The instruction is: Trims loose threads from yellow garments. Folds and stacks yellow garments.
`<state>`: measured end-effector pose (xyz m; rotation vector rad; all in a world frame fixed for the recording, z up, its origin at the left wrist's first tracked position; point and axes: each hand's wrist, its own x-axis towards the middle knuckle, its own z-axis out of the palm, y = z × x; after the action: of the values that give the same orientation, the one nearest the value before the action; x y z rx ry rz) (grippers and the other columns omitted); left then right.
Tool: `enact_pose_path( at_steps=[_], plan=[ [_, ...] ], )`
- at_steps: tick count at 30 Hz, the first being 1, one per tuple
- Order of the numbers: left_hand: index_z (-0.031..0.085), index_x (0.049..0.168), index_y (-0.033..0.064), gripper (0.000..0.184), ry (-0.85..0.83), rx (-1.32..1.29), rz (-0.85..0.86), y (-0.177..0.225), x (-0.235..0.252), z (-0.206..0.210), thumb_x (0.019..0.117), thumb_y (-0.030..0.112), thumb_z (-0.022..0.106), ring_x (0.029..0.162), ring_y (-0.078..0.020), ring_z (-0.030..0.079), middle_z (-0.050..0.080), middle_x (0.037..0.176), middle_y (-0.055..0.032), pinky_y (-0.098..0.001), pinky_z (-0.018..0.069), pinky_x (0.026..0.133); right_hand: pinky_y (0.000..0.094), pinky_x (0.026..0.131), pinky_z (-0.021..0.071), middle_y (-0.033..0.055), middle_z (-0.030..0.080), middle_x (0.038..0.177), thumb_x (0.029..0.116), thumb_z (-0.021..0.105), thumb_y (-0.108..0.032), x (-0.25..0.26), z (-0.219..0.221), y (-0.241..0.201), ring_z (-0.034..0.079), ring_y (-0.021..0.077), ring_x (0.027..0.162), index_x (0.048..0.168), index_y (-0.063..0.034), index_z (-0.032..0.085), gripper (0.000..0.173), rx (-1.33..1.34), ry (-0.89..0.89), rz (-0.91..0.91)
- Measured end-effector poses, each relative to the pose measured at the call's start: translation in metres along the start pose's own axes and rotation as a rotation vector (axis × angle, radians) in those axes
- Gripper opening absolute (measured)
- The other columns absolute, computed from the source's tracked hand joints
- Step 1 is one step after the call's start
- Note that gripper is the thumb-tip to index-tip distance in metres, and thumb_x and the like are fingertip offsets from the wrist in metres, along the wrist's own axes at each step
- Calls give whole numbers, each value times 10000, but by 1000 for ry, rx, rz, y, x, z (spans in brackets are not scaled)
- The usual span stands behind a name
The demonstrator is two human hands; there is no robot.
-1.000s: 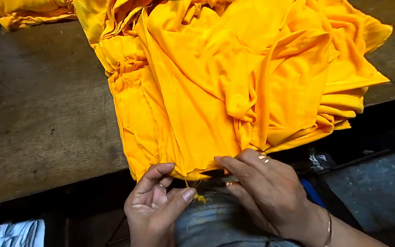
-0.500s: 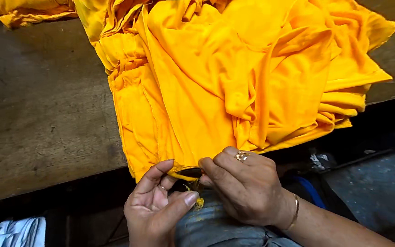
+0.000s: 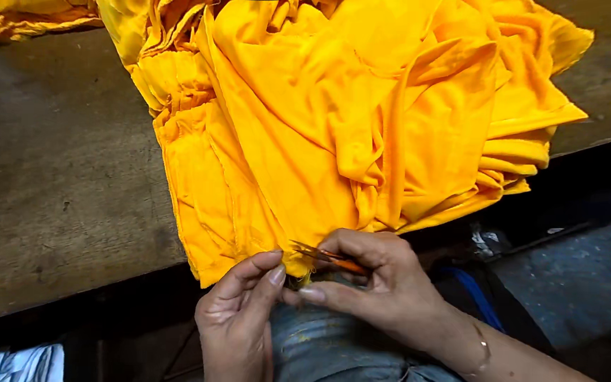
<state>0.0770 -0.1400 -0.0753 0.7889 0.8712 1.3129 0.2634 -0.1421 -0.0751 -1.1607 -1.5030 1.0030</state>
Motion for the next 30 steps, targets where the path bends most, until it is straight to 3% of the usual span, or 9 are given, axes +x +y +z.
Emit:
enact_pose_path(
  at_steps=[3, 7, 9, 13, 15, 18, 21, 24, 30],
  plan=[
    [756, 1091, -6, 165, -34, 0, 13, -1, -1, -2, 939, -5, 691, 717, -183, 724, 731, 971, -195, -302, 635, 665, 144, 450, 419, -49, 580, 636, 891, 786, -198, 6, 7, -1, 504, 16, 520, 858, -94, 712, 132, 54, -7, 63],
    [752, 1093, -25, 184, 21, -29, -17, 0, -1, -5, 960, -41, 626, 803, -233, 756, 736, 1000, -206, -380, 651, 763, 137, 491, 468, -37, 627, 681, 871, 712, -47, 2, 2, 0, 560, 10, 574, 850, -63, 718, 27, 66, -44, 3],
    [744, 1119, -15, 200, 13, 13, -4, -2, -2, -6, 971, -18, 610, 818, -244, 756, 732, 1018, -203, -403, 652, 780, 112, 503, 451, -57, 622, 702, 862, 707, -55, -3, 1, 0, 547, -26, 598, 845, -70, 710, 22, 2, -39, -79],
    [721, 1195, 30, 377, -48, 89, 40, -5, -1, -4, 833, 68, 818, 851, -204, 751, 737, 1043, -172, -342, 646, 767, 145, 570, 474, -20, 626, 762, 914, 619, -104, -8, 2, -1, 577, 8, 679, 885, -53, 683, 88, -260, -34, -354],
    [692, 1211, -11, 470, -31, 65, 27, -3, -1, 0, 769, -22, 848, 839, -230, 757, 720, 1080, -201, -350, 662, 726, 200, 516, 403, -9, 568, 714, 986, 548, -161, -12, 4, -2, 527, 55, 614, 906, -73, 667, 168, -471, -32, -476],
    [657, 1244, -36, 548, -31, 68, 13, -1, -2, 1, 730, -110, 832, 863, -255, 760, 689, 1169, -212, -373, 672, 731, 250, 512, 399, 26, 565, 732, 993, 546, -134, -17, 4, -2, 528, 121, 616, 983, -61, 655, 131, -594, -39, -590],
    [646, 1269, -31, 576, -30, 66, 21, 0, -2, 0, 727, -115, 825, 853, -245, 757, 686, 1173, -208, -367, 670, 717, 251, 540, 418, 28, 574, 765, 1030, 529, -195, -20, 0, -1, 541, 122, 651, 1020, -68, 656, 180, -569, -81, -573],
    [635, 1282, -30, 595, -7, 36, 20, 4, -3, -1, 722, -101, 825, 849, -248, 758, 680, 1180, -214, -374, 670, 707, 237, 564, 434, 4, 565, 799, 1086, 411, -430, -21, -13, -4, 543, 94, 689, 1115, -93, 669, 425, -657, -33, -461],
    [627, 1305, -25, 623, 1, -29, -12, 6, -3, -1, 717, -86, 822, 911, -261, 750, 668, 1194, -241, -378, 659, 741, 279, 564, 409, 62, 566, 846, 1078, 429, -269, -21, -30, 11, 534, 162, 721, 1209, -5, 688, 392, -888, 105, -475]
  ],
)
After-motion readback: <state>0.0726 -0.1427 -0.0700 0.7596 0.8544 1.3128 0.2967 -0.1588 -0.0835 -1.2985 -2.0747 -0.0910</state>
